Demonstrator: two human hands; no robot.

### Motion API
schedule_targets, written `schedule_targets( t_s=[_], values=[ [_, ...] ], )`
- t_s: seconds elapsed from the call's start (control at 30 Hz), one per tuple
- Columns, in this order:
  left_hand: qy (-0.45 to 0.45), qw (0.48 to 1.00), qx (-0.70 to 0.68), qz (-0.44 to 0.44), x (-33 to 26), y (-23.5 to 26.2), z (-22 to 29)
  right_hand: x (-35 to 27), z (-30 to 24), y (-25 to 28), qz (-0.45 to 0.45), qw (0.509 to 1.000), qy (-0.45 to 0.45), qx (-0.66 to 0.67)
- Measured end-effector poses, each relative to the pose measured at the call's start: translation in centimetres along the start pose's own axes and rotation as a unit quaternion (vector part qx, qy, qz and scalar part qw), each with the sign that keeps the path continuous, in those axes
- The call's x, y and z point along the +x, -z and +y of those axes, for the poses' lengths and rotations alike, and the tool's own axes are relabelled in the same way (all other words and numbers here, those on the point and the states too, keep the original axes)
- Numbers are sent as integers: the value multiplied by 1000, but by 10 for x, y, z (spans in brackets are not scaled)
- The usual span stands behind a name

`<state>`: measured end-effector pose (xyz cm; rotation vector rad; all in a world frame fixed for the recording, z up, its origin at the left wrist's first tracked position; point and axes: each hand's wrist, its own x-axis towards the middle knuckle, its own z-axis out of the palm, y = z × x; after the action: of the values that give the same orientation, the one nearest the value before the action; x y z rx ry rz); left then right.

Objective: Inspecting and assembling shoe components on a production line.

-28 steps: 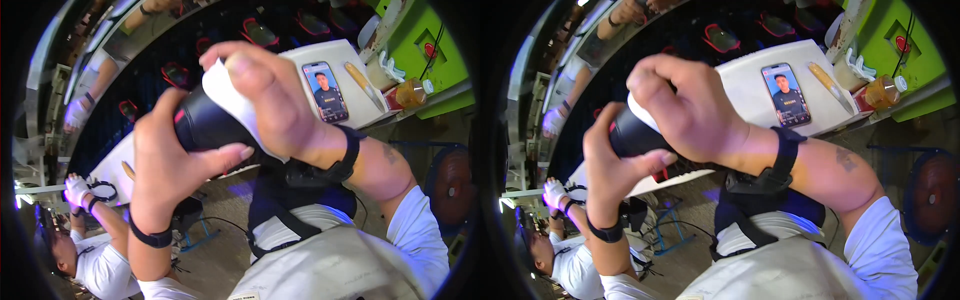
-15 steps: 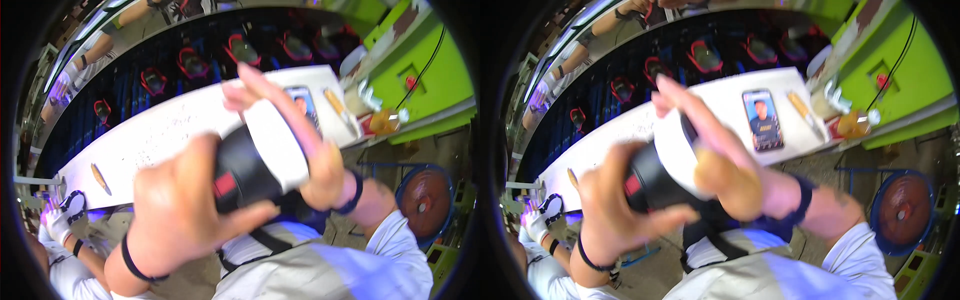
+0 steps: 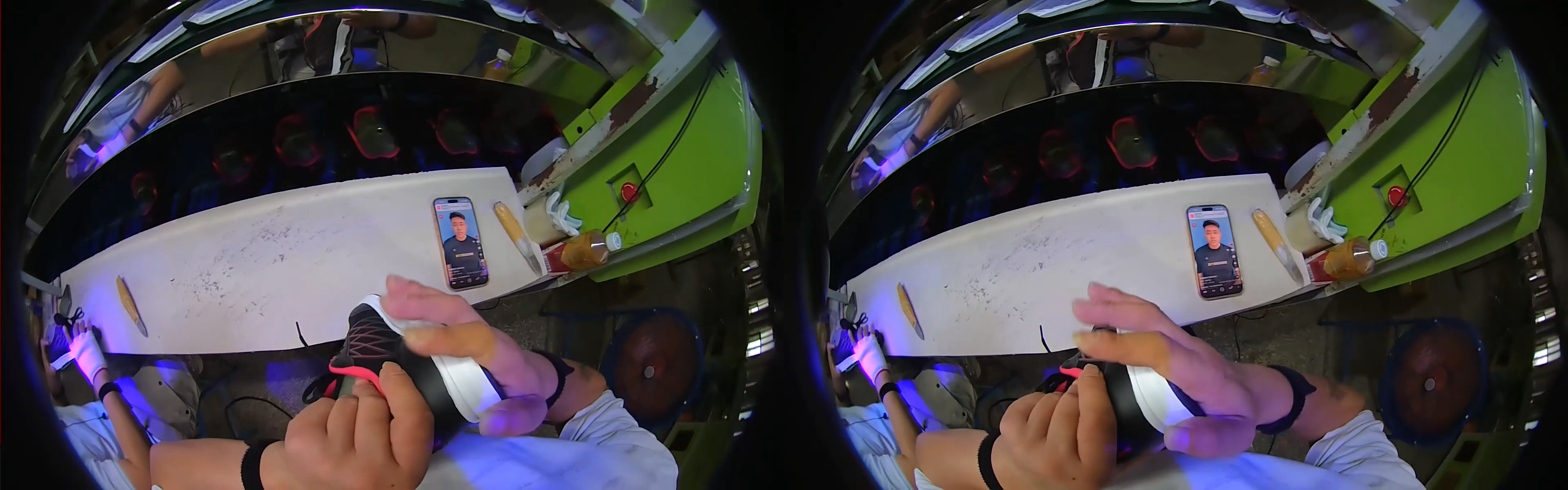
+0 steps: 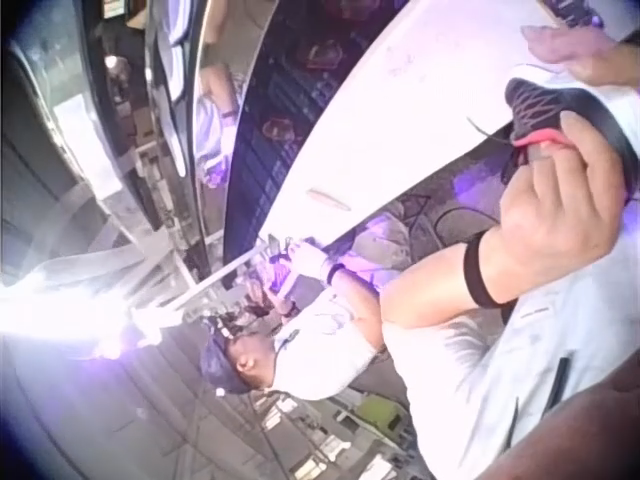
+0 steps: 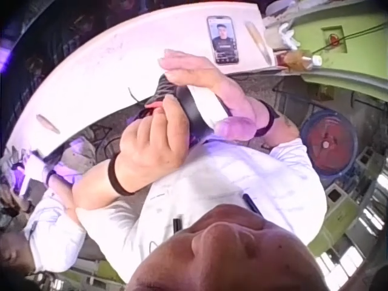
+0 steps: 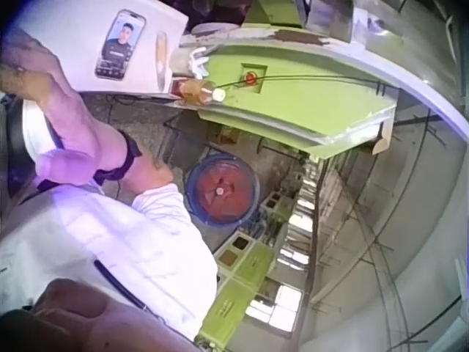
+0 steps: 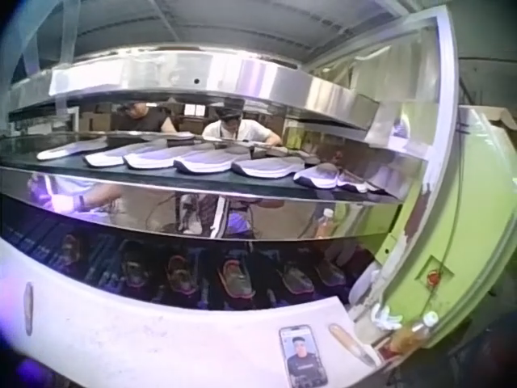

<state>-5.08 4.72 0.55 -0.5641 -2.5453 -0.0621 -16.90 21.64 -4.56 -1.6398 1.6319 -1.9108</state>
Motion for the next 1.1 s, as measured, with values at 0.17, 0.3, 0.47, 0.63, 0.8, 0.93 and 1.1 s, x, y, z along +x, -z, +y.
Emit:
schedule_targets(
  t_s=[0.17, 0.3, 0.47, 0.63, 0.8, 0.93, 1.1],
  values=[
    [-73, 995, -65, -3, -5, -9, -25, -1, -2, 17, -128, 991, -22, -17],
    [-127, 952, -261, 93, -16, -29, -88, -22, 0, -14, -18, 995, 19, -92],
    [240, 863, -444, -13, -78, 1, -93, -27, 81, -57, 18, 972, -46, -232],
    [326, 912, -215, -126, -113, 10, -96, -18, 96, -90, 9, 971, -101, -217],
    [329, 925, -178, -63, -117, 4, -98, -14, 100, -88, -2, 967, -88, -238],
    [331, 795, -503, 68, -104, 3, -106, -17, 95, -75, -3, 985, -144, -97],
    [369, 642, -666, 83, -75, -47, -129, -50, 46, 17, 99, 935, -298, 163]
  ],
)
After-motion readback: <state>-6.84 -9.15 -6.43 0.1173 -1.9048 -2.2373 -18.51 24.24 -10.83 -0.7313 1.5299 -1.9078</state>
